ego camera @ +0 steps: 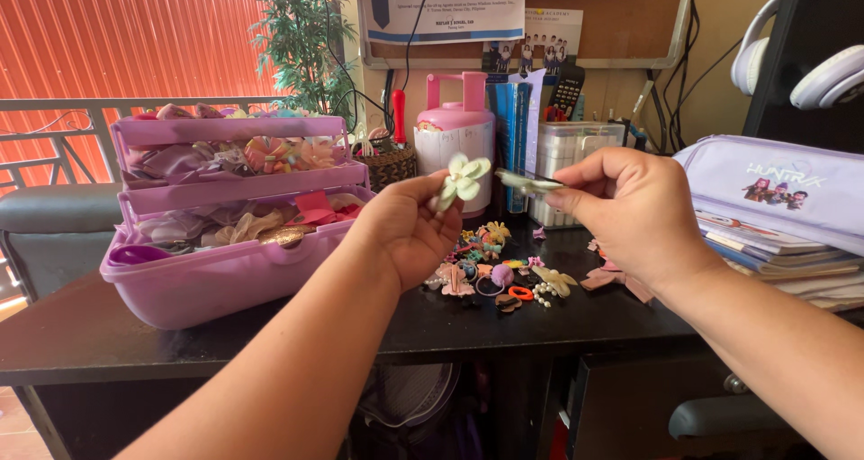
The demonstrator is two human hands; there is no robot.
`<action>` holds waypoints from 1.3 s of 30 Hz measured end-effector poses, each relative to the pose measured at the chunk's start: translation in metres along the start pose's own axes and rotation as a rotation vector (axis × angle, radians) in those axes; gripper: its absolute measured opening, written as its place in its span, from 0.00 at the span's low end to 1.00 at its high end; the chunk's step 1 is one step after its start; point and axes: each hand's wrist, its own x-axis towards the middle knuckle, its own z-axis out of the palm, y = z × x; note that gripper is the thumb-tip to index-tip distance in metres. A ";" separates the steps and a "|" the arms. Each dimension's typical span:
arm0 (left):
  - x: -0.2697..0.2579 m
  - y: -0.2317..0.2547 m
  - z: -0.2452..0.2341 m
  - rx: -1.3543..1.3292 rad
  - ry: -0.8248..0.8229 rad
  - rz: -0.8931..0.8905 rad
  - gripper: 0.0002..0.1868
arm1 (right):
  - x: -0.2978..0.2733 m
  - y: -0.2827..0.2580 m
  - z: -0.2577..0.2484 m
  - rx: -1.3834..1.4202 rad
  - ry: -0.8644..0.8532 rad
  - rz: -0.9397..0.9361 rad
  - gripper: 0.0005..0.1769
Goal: The person sorts small hair accessories from a pile on a desk into a three-tier pink plastic organizer. They pick up items one by one, briefly inspect them, and place them into the organizer's compartments. The task concludes with the person closing the organizer's lid.
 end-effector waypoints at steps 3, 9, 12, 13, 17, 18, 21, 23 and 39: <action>-0.005 -0.003 0.004 0.002 0.106 0.010 0.09 | -0.002 -0.013 0.004 -0.119 0.010 -0.032 0.06; -0.007 -0.007 0.013 -0.027 0.223 0.121 0.21 | -0.006 -0.027 0.015 -0.245 -0.020 -0.118 0.05; -0.010 -0.012 0.018 -0.021 0.269 0.135 0.24 | -0.001 -0.028 0.020 -0.318 -0.035 -0.400 0.06; -0.011 -0.014 0.021 0.004 0.326 0.141 0.24 | 0.000 -0.028 0.023 -0.333 -0.049 -0.396 0.07; -0.022 -0.025 0.033 0.090 0.507 0.203 0.23 | 0.003 -0.030 0.030 -0.391 -0.080 -0.375 0.07; -0.022 -0.028 0.034 0.108 0.540 0.229 0.22 | 0.004 -0.030 0.032 -0.403 -0.086 -0.383 0.07; -0.016 -0.040 0.034 0.076 0.496 0.378 0.17 | 0.006 -0.031 0.034 -0.436 -0.100 -0.402 0.08; -0.010 -0.042 0.033 0.057 0.514 0.386 0.16 | 0.007 -0.032 0.035 -0.451 -0.108 -0.410 0.09; -0.017 -0.025 0.032 0.105 0.554 0.108 0.07 | 0.013 -0.034 0.046 -0.398 -0.185 -0.419 0.07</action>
